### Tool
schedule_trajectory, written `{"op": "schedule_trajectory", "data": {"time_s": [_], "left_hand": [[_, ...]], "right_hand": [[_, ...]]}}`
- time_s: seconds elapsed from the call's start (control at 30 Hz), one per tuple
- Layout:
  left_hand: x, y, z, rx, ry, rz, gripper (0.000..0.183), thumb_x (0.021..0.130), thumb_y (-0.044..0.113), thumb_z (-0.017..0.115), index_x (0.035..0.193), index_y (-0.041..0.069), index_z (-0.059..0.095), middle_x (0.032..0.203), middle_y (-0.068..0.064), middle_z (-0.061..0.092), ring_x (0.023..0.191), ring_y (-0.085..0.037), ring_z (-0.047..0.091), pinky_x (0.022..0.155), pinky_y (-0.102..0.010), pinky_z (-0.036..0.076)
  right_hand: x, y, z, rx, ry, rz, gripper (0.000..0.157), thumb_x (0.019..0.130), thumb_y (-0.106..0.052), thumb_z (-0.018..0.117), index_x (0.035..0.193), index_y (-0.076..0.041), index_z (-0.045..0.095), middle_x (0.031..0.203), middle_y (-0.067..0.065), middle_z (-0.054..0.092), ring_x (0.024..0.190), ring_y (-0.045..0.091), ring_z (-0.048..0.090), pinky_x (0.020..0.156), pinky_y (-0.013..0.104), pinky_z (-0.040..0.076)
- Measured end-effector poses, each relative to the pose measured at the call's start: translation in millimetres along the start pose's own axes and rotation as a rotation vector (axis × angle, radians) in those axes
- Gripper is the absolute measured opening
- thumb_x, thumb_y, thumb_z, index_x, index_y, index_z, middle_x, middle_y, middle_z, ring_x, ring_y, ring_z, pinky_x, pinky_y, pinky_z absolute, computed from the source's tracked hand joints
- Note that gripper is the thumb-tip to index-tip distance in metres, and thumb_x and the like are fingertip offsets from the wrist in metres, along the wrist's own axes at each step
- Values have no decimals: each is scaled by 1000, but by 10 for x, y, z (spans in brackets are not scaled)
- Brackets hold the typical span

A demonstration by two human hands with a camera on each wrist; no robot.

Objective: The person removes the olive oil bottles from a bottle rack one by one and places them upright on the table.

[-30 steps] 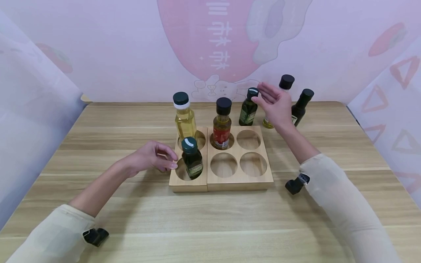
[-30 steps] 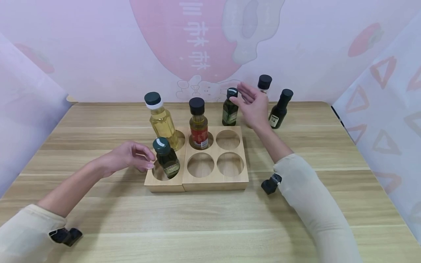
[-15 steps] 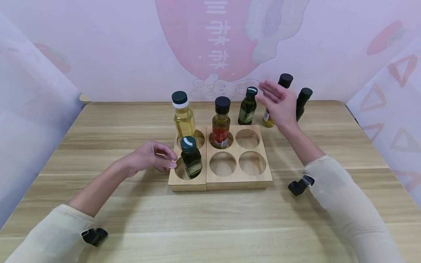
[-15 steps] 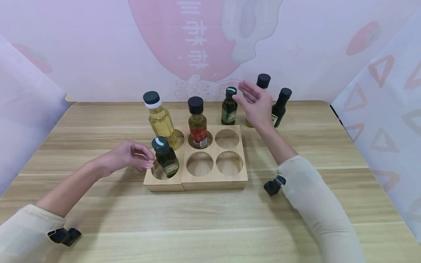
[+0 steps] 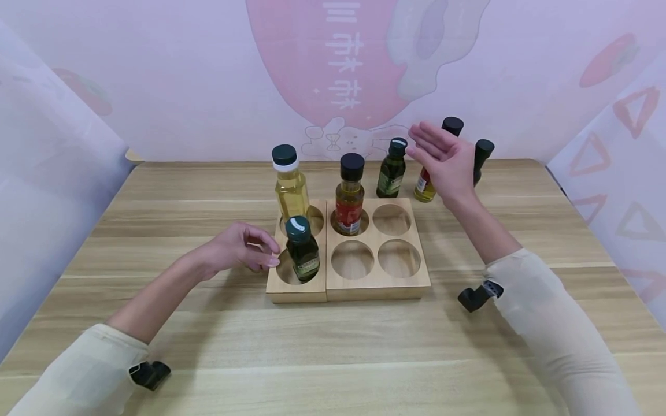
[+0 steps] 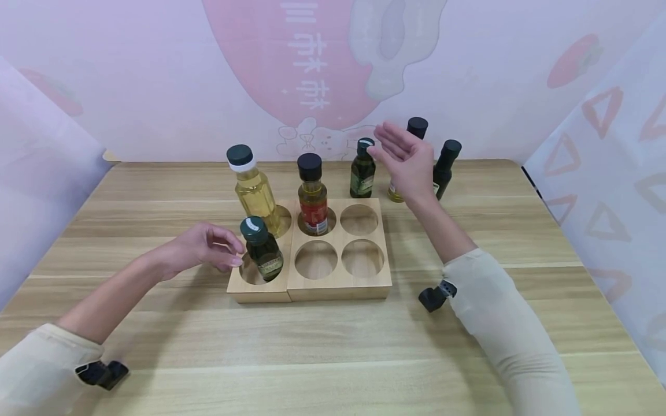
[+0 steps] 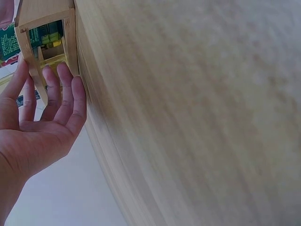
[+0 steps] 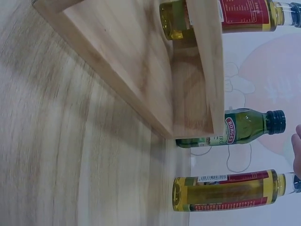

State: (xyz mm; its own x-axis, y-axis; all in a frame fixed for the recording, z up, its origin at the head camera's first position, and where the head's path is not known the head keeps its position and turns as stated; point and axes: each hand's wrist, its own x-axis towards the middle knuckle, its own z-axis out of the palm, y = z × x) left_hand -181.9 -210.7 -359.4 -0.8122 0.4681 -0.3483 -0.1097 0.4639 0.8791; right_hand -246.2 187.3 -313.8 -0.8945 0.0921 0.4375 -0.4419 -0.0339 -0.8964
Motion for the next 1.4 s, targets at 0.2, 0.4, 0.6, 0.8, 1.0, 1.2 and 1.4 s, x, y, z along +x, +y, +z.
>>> {"op": "schedule_trajectory", "data": {"time_s": [0.2,0.4,0.6,0.8,1.0,1.2,1.4], "left_hand": [[-1,2,0,0,0,-2,29,88,12,84,107,-5,72,95,-6,70,80,-23,67,74,-36,61],[-3,-5,-1,0,-1,1,29,88,12,84,107,-5,72,95,-6,70,80,-23,67,74,-36,61],[-2,-15,-6,4,0,-1,29,88,12,84,107,-5,71,95,-6,69,80,-23,67,74,-36,61],[3,-12,-2,3,0,1,30,88,13,84,107,-5,72,96,-6,69,80,-24,67,74,-37,61],[13,-11,3,4,0,1,30,88,13,84,108,-5,72,95,-7,69,81,-24,66,74,-36,61],[20,-7,8,-1,-2,3,29,88,13,84,107,-6,72,93,-7,69,80,-23,66,74,-36,61],[23,-5,12,-11,-7,7,29,88,13,84,107,-6,71,93,-7,69,80,-23,66,74,-36,61]], "right_hand": [[-21,-35,50,62,-28,-27,46,89,19,69,133,15,60,124,20,72,110,15,73,91,25,58],[-57,-63,113,155,-71,22,46,89,21,67,133,15,60,121,15,74,111,16,72,93,26,57],[-94,-85,168,181,-107,47,47,88,22,66,134,14,60,123,16,73,112,17,72,94,28,57],[-116,-92,217,167,-145,22,47,88,24,66,134,18,57,120,14,74,110,15,73,93,28,57],[-155,-124,268,164,-169,56,45,89,21,66,133,14,59,118,10,75,109,14,73,94,29,57],[-201,-185,333,155,-239,80,45,90,18,66,134,11,60,121,11,74,112,16,72,97,31,56],[-246,-200,403,160,-307,67,43,90,19,66,132,9,64,119,8,76,113,17,72,97,32,57]]}}
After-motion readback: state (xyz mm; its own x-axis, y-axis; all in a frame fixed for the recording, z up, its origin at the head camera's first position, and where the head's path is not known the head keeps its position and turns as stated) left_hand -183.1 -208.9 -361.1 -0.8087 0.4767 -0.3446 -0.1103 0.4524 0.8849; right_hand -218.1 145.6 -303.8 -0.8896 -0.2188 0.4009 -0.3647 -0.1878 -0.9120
